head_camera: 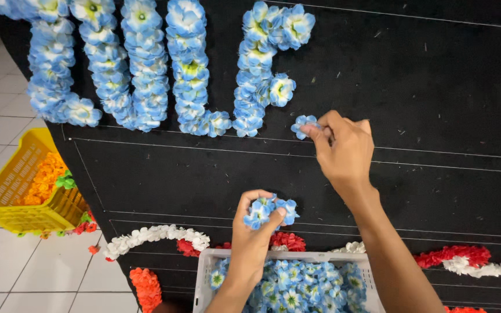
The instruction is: The person attaches blue flowers to a black board to form letters by hand, picking flowers from a white crate held on their lap while sitting low to the ground.
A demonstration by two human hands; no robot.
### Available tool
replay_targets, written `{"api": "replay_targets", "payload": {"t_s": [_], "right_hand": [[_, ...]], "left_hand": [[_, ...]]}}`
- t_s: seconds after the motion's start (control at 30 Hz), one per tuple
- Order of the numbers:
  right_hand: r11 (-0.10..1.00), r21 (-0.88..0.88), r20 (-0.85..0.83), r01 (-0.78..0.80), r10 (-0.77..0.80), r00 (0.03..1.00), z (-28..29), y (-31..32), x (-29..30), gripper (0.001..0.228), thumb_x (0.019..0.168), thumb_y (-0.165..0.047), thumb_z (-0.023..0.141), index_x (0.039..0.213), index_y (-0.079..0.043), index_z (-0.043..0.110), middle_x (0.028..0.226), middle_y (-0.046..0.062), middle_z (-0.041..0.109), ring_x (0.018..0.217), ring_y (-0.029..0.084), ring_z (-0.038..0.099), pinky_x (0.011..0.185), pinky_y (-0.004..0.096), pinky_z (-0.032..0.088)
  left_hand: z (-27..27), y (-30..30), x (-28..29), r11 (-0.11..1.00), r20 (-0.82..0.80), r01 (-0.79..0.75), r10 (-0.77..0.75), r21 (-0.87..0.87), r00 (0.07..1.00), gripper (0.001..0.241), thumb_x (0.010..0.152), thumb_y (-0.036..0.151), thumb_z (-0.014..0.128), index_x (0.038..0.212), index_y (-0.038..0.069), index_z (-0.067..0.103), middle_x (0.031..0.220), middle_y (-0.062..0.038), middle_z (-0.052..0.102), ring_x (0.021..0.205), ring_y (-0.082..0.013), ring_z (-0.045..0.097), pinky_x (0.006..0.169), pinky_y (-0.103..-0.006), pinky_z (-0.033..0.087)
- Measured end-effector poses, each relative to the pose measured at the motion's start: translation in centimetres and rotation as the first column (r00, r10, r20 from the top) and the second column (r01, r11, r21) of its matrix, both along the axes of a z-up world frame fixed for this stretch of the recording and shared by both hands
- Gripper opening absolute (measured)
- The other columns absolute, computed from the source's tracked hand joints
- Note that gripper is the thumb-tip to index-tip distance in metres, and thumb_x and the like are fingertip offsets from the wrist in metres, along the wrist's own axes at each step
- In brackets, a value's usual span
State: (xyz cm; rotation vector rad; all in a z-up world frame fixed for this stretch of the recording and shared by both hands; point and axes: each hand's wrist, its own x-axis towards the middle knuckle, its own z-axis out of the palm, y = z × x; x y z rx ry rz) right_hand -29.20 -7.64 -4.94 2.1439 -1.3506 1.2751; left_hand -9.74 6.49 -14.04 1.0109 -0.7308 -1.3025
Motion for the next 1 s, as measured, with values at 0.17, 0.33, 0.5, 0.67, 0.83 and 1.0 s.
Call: {"api": "replay_targets", "payload": {"t_s": [0.17,0.33,0.5,0.67,0.83,1.0], "right_hand": [[0.911,0.169,0.275,-0.375,0.322,0.906,1.8,1.4,-0.8,0.034,0.119,-0.026,0.086,0.092,-0.01,0.073,0.079,-0.005,0.054,0.079,0.011,0.047,0.082,0.036,0.043],[0.991,0.093,0.076,-0.093,0.086,0.993,0.0,-0.1,-0.4,0.038,0.123,-0.045,0.082,0.098,-0.018,0.073,0.072,-0.008,0.054,0.072,0.016,0.059,0.101,0.044,0.039],[0.965,0.188,0.159,-0.183,0.153,0.975,0.2,6.9,0.5,0.024,0.122,-0.032,0.081,0.101,-0.025,0.075,0.087,-0.011,0.066,0.084,0.012,0.063,0.104,0.041,0.034],[0.675,0.707,0.224,-0.213,0.073,0.972,-2.0,9.6,0.9,0.028,0.111,-0.042,0.08,0.13,-0.027,0.095,0.123,-0.007,0.092,0.122,0.018,0.083,0.107,0.043,0.059],[0.877,0.304,0.375,-0.371,0.248,0.893,-1.4,8.3,0.0,0.019,0.11,-0.018,0.085,0.128,-0.011,0.088,0.122,0.005,0.092,0.118,0.019,0.087,0.102,0.035,0.065],[0.939,-0.009,0.241,-0.344,0.336,0.911,1.5,6.6,0.5,0.015,0.111,0.003,0.087,0.124,-0.005,0.089,0.127,0.011,0.09,0.123,0.026,0.086,0.111,0.04,0.06]], "left_hand": [[-0.6,-0.6,-0.8,0.998,-0.044,0.067,-0.066,0.014,0.997,0.026,0.106,0.015,0.094,0.126,0.018,0.077,0.127,-0.007,0.075,0.096,-0.0287,0.083,0.099,-0.0501,0.06],[0.6,-0.5,-1.7,0.998,0.057,-0.018,0.015,0.063,0.998,0.026,0.103,0.016,0.094,0.123,0.021,0.078,0.133,0.0,0.078,0.118,-0.0213,0.075,0.108,-0.044,0.056],[0.8,-1.4,-1.8,0.991,0.052,-0.118,0.121,-0.058,0.991,0.024,0.106,0.014,0.093,0.123,0.019,0.077,0.12,-0.004,0.078,0.111,-0.0209,0.077,0.104,-0.0452,0.062],[-0.1,-2.4,-1.5,0.927,-0.012,-0.148,0.153,-0.345,0.988,0.025,0.108,0.001,0.084,0.128,0.011,0.072,0.112,-0.011,0.084,0.103,-0.0195,0.081,0.097,-0.037,0.067],[2.6,-2.0,-0.9,0.999,-0.296,-0.048,0.04,-0.019,0.954,0.033,0.11,0.014,0.081,0.138,0.003,0.067,0.117,-0.019,0.072,0.101,-0.0351,0.083,0.085,-0.0485,0.071],[1.4,-2.8,-0.7,0.996,-0.454,0.084,-0.092,-0.039,0.886,0.044,0.129,0.029,0.047,0.149,-0.002,0.071,0.109,-0.017,0.061,0.094,-0.0332,0.074,0.06,-0.0455,0.057]]}}
